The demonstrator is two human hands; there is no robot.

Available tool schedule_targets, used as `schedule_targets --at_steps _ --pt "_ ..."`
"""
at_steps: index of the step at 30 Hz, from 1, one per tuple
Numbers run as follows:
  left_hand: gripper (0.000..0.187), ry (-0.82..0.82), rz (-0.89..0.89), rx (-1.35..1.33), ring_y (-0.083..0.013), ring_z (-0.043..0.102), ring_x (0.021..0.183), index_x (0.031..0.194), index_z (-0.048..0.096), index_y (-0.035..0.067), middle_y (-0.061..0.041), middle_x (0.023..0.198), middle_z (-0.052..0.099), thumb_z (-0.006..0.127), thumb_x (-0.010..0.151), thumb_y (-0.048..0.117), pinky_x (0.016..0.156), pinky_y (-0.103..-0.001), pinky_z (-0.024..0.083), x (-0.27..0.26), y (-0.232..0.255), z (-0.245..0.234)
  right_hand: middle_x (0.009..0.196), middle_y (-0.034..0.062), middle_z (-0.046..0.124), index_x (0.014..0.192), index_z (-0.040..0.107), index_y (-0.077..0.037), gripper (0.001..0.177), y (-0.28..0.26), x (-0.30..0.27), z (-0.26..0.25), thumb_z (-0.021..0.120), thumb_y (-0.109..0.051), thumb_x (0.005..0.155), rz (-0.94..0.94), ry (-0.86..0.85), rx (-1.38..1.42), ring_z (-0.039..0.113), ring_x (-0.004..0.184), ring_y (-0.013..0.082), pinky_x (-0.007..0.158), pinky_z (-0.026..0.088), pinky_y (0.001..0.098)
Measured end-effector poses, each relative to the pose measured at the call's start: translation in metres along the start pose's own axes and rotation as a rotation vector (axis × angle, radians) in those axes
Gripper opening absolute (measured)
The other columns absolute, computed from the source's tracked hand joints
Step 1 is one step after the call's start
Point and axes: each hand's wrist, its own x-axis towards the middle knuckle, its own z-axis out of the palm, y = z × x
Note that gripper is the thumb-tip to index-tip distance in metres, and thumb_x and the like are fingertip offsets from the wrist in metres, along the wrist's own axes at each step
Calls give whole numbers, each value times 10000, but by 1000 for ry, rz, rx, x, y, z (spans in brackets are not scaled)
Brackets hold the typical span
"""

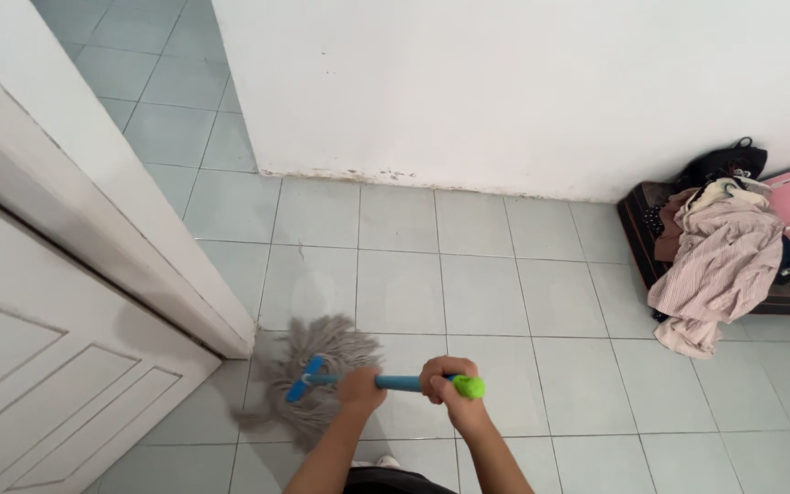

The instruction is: Mopping a tiled floor in a room containing suitcases and clothing.

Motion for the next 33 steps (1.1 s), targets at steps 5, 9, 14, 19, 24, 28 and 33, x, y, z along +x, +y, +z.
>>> schedule_targets --at_steps 5,9,14,19,24,28,33 --pt "127 78 27 -23 -283 714 912 900 750 175 -73 947 712 699 847 279 801 -456 570 15 -8 2 606 80 553 627 497 -13 150 -7 2 7 547 -37 767 70 -91 -39 433 532 129 482 368 312" --pt "128 108 112 -86 -308 688 984 900 744 160 -80 994 710 696 848 266 827 -474 552 20 26 10 582 62 556 626 530 -14 161 -33 10 5 556 -66 776 48 -81 -224 463 499 135 472 381 321" --pt "156 -35 127 -268 -285 691 1029 918 758 210 -31 1065 736 678 787 239 830 -433 551 26 77 17 556 80 517 643 536 -9 121 -44 17 4 601 -33 741 21 -2 -490 462 513 181 508 385 350" --pt "157 -13 199 -248 -237 698 1028 940 748 241 3 1024 752 660 835 319 891 -445 500 37 72 16 561 91 516 661 543 -17 99 -27 30 13 622 -20 721 -39 -17 -509 482 518 209 519 408 353" --pt "192 132 145 -292 -235 680 1016 942 767 256 31 1017 747 687 826 386 953 -537 386 45 48 -4 556 98 514 655 530 -25 103 -11 51 21 608 -20 722 -83 -55 -453 493 495 224 509 413 353" --pt "179 272 -7 -337 -249 687 1011 916 745 243 31 992 744 671 841 388 903 -499 458 60 14 -15 592 80 550 667 531 -35 80 -6 70 26 571 -22 734 -220 -138 -321 502 518 193 519 419 343" --pt "233 195 -142 -228 -273 712 980 926 692 224 -1 1008 738 644 927 453 889 -489 533 84 -28 -10 590 55 547 649 505 -42 142 11 66 28 524 -27 789 -185 -186 -117 477 505 155 502 397 327"
